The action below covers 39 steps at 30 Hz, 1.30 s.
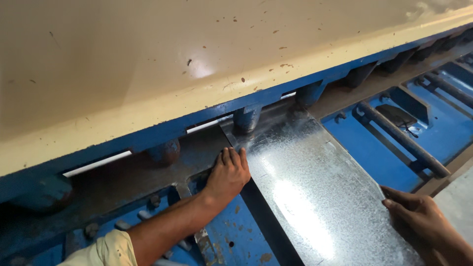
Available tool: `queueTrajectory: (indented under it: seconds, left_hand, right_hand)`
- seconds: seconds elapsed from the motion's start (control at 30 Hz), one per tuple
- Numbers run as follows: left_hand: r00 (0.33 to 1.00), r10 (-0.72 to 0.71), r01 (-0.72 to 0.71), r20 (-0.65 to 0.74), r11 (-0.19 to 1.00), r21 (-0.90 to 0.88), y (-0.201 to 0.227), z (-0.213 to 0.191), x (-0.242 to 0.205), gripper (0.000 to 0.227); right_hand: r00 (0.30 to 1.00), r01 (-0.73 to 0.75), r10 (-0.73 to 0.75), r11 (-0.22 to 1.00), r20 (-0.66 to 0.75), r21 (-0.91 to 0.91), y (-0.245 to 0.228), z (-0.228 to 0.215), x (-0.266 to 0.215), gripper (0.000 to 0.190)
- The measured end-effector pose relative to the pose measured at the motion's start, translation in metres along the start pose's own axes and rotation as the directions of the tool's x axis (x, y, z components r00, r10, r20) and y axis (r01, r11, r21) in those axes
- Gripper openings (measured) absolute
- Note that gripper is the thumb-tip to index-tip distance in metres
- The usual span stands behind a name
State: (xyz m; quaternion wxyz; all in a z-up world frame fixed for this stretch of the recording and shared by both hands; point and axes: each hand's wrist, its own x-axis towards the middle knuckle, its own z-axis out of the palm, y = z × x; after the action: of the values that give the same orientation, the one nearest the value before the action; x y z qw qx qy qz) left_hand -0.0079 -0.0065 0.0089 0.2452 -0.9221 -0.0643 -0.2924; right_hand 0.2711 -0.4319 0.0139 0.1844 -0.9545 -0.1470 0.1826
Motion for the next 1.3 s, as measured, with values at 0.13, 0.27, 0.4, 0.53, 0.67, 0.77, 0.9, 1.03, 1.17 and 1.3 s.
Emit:
queueTrajectory:
  seconds: [0.13,0.27,0.4,0.53,0.67,0.77,0.9,1.03,1.17,1.3]
  left_hand:
    - [0.999,0.02,-0.022,0.031,0.999,0.036,0.001,0.013,-0.001,0.042]
    - [1.0,0.005,-0.005,0.009,0.999,0.044,0.0,0.017,0.0,0.039]
    - [0.999,0.029,-0.031,0.041,0.999,0.044,-0.001,0.014,0.002,0.04]
    - [0.997,0.052,-0.055,0.059,0.997,0.054,-0.002,0.009,0.003,0.041]
    - [0.997,0.061,-0.064,0.051,0.996,0.062,-0.002,0.004,0.003,0.041]
    - [0.997,0.063,-0.066,0.044,0.995,0.074,-0.003,0.004,0.004,0.04]
    - [0.998,0.057,-0.059,0.034,0.995,0.081,-0.002,0.006,0.004,0.039]
    - [0.998,0.053,-0.056,0.034,0.995,0.078,-0.002,0.007,0.004,0.04]
    - [0.999,0.054,-0.053,-0.004,0.995,0.083,-0.002,0.011,0.003,0.037]
    - [0.998,0.051,-0.054,0.033,0.994,0.096,0.0,0.014,0.001,0.039]
  right_hand:
    - [1.0,0.009,-0.009,0.998,-0.01,0.066,-0.006,0.0,0.0,0.053]
    - [0.999,0.032,-0.032,0.998,-0.003,0.062,-0.001,0.002,0.007,0.052]
    - [0.996,0.084,-0.084,0.987,-0.006,0.134,0.007,0.003,0.013,0.053]
    - [1.0,0.02,-0.018,0.994,-0.018,0.105,0.0,0.004,0.005,0.051]
    - [0.999,0.037,-0.033,0.987,-0.025,0.154,-0.005,0.004,0.0,0.051]
    - [0.999,0.054,-0.053,0.987,-0.01,0.149,-0.005,0.001,0.0,0.052]
    - [1.0,0.021,-0.021,0.997,-0.007,0.07,-0.002,0.002,0.002,0.053]
    - [0.997,0.079,-0.079,0.994,-0.003,0.074,0.004,0.004,0.008,0.054]
    - [0.996,0.089,-0.089,0.996,-0.029,0.011,0.004,0.004,0.007,0.052]
    - [0.997,0.074,-0.074,0.988,-0.004,0.134,-0.004,0.003,-0.001,0.053]
